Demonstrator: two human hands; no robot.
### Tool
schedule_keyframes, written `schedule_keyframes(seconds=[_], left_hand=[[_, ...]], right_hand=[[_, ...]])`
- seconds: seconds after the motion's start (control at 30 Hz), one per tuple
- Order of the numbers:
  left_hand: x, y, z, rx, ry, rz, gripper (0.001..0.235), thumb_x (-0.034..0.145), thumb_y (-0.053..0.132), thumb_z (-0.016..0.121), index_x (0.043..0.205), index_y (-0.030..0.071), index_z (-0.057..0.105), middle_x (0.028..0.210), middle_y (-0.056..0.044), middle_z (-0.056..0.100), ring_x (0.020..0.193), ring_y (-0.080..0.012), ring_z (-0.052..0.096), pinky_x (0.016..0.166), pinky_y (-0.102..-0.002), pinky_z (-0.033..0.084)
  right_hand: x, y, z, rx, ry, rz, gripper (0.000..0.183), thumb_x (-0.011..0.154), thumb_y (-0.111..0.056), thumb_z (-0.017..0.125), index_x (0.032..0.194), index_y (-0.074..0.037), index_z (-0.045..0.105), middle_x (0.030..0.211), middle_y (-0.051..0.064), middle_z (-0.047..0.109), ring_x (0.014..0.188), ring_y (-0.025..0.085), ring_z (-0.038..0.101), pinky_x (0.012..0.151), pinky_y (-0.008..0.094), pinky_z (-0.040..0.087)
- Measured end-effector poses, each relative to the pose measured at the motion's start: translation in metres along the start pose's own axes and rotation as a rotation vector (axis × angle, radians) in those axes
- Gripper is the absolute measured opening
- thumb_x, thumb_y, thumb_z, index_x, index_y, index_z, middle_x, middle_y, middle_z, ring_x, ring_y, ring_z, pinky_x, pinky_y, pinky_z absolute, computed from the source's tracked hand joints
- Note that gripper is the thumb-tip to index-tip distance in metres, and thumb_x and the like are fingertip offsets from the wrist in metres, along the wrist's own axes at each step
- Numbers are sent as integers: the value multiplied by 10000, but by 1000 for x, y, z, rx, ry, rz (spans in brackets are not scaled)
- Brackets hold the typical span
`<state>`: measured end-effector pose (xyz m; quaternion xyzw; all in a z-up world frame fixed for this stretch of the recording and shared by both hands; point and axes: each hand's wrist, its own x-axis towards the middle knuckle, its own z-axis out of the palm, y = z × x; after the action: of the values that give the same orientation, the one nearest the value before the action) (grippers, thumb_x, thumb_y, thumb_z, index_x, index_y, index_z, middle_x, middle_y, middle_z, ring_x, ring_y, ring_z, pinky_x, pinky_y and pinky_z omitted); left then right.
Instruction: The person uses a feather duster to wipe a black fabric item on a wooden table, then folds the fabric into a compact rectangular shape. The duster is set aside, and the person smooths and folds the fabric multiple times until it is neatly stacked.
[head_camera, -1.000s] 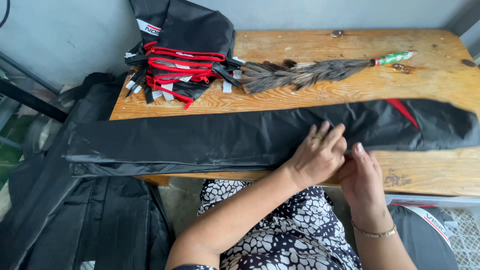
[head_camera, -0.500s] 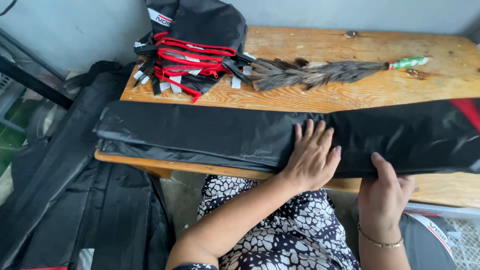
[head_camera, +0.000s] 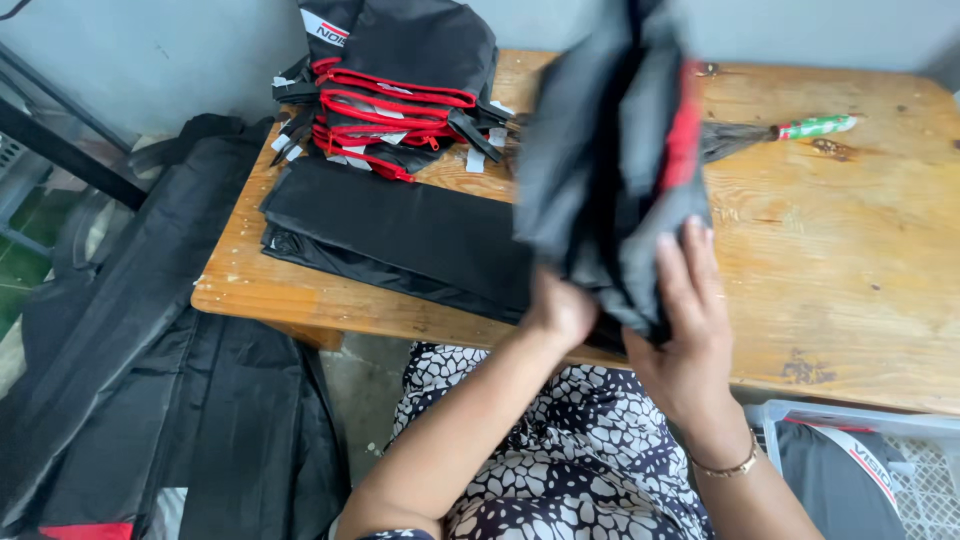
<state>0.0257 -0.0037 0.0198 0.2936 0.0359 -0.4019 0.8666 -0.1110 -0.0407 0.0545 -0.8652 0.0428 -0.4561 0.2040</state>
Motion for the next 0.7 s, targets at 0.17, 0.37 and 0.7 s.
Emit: schedule_keyframes(seconds=[0.17, 0.37, 0.7], left_hand=[[-31, 111, -11, -256, 160, 370, 662, 951, 655, 466, 1377, 169, 609, 1325, -173, 567, 1244, -330, 555, 1078, -454, 406], [-39, 140, -39, 255, 420, 682, 948, 867, 580, 674, 1570, 104, 253, 1624, -241, 261, 1511, -348, 316, 1253, -452, 256], [-13, 129, -76, 1266, 517, 656, 999, 863, 53, 751, 1622, 73, 101, 1480, -312, 339, 1426, -547, 375, 1148, -647, 358]], right_hand=[[-9, 3, 22, -254, -321, 7, 1098, 517, -92, 882, 1546, -213, 518, 1665, 171, 362, 1526, 475, 272, 1220, 611, 213], [-6, -3, 37, -431, -564, 8, 992, 659, -360, 824, 1574, -303, 444, 1699, 109, 299, 1548, 438, 232, 1225, 646, 144], [34, 5, 6, -150, -630, 173, 599, 1028, -475, 484, 1568, -213, 471, 1606, 176, 427, 1466, 487, 337, 1152, 696, 241]])
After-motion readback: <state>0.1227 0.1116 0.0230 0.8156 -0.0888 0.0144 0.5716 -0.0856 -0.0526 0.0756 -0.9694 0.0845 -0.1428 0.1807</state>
